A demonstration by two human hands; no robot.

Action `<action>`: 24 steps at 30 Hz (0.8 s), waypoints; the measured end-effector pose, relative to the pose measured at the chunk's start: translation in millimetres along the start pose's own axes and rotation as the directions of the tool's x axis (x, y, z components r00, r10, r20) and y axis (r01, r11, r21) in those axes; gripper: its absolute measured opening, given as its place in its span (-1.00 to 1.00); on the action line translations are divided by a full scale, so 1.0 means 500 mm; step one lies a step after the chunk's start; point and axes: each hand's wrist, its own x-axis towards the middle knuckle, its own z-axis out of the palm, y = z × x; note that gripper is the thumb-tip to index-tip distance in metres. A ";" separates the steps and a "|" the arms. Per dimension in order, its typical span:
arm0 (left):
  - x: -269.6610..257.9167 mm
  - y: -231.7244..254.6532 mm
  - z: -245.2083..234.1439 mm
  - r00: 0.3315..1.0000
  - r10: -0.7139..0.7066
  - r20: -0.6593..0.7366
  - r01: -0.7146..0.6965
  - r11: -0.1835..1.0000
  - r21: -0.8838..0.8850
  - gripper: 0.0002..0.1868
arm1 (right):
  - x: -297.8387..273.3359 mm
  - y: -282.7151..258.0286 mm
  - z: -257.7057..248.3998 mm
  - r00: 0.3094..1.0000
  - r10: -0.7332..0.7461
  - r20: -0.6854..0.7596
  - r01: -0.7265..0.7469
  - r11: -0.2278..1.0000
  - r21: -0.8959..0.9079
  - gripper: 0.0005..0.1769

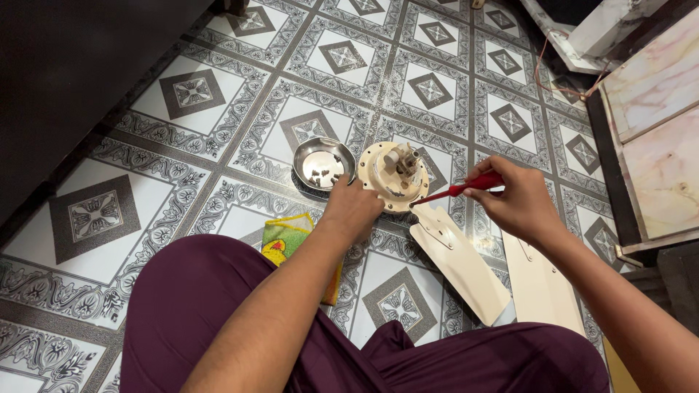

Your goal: The person sits on the floor and uses a red screwdriver to remove screws from the central hub of an electric fan. They place the screws into a metal bowl, then wipe the fan blades with a cloth.

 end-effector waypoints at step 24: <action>-0.010 -0.007 0.007 0.967 -0.060 0.249 0.025 0.990 0.141 0.20 | -0.028 0.051 0.008 0.982 0.188 -0.020 -0.189 0.979 -0.073 -0.66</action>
